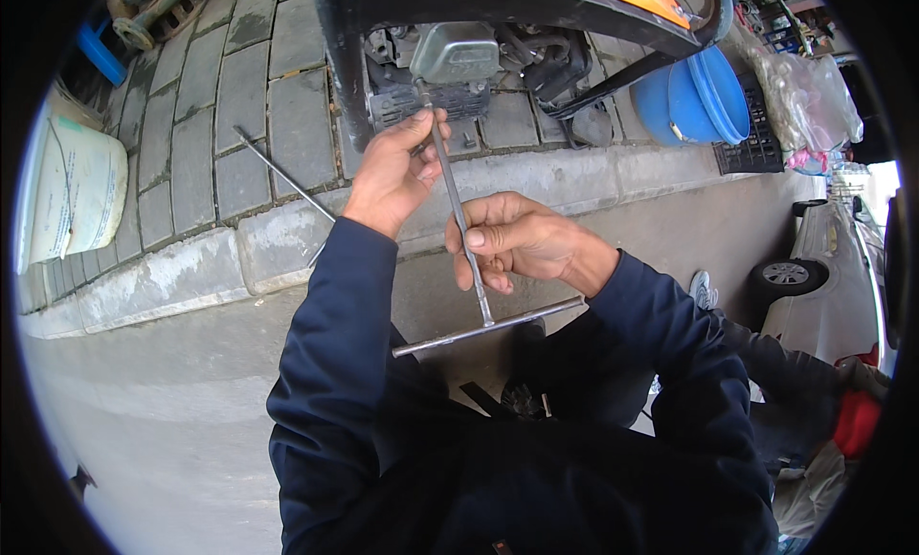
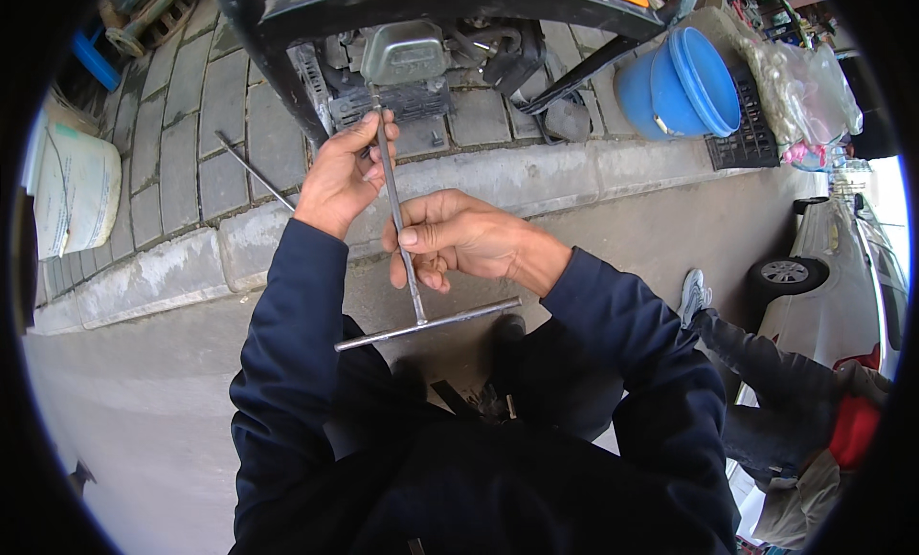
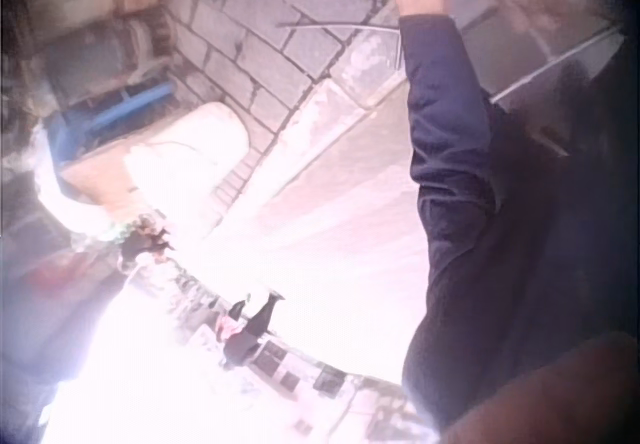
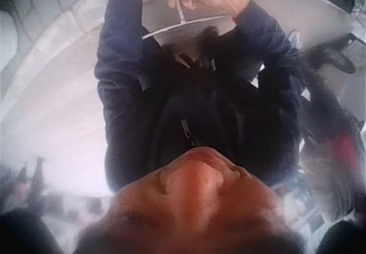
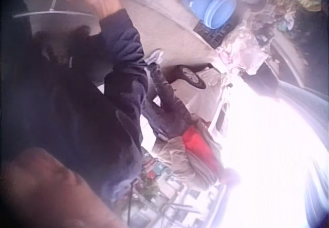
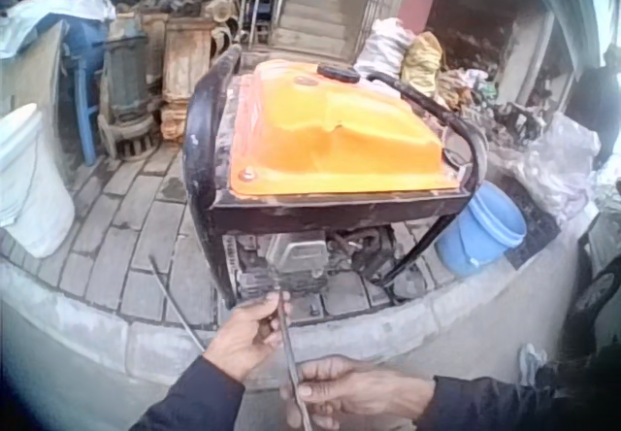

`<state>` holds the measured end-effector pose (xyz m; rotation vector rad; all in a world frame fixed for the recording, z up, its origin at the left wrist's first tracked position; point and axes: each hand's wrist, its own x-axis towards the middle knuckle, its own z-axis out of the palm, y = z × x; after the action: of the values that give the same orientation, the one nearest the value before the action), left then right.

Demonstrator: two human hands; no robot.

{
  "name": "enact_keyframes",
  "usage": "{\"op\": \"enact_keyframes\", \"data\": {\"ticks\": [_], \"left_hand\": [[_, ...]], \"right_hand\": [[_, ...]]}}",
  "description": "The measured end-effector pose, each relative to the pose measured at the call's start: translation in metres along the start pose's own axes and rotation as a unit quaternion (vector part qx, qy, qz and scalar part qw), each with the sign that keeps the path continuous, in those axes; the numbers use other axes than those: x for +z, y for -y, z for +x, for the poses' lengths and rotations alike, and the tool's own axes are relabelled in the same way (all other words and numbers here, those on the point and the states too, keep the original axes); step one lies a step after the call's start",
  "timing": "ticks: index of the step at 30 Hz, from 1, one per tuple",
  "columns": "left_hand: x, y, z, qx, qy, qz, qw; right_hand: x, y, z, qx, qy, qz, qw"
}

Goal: The person repositions an orange portable generator, opens its cover, retrieves a T-handle wrench, and uses it to loosen and remove a bolt from the engine area. The person then removes a small metal component and closes the generator cover.

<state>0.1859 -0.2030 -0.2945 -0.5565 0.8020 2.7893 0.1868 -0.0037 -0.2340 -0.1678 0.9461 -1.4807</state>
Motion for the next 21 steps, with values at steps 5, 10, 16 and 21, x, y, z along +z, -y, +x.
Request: {"op": "enact_keyframes", "data": {"ticks": [5,10,16,21], "left_hand": [[0.006,0.000,-0.002,-0.002,-0.068,0.077,0.995],[0.011,-0.005,-0.004,0.024,-0.089,0.153,0.984],[0.012,-0.009,-0.003,0.035,-0.074,0.174,0.981],[0.013,-0.002,-0.003,0.020,-0.051,0.061,0.997]], "right_hand": [[-0.008,0.001,-0.003,-0.003,-0.020,-0.023,1.000],[-0.007,0.001,0.002,0.015,-0.028,-0.027,0.999],[-0.016,-0.003,0.006,0.043,-0.024,-0.045,0.998],[-0.022,0.003,0.004,0.041,0.046,0.065,0.996]]}}
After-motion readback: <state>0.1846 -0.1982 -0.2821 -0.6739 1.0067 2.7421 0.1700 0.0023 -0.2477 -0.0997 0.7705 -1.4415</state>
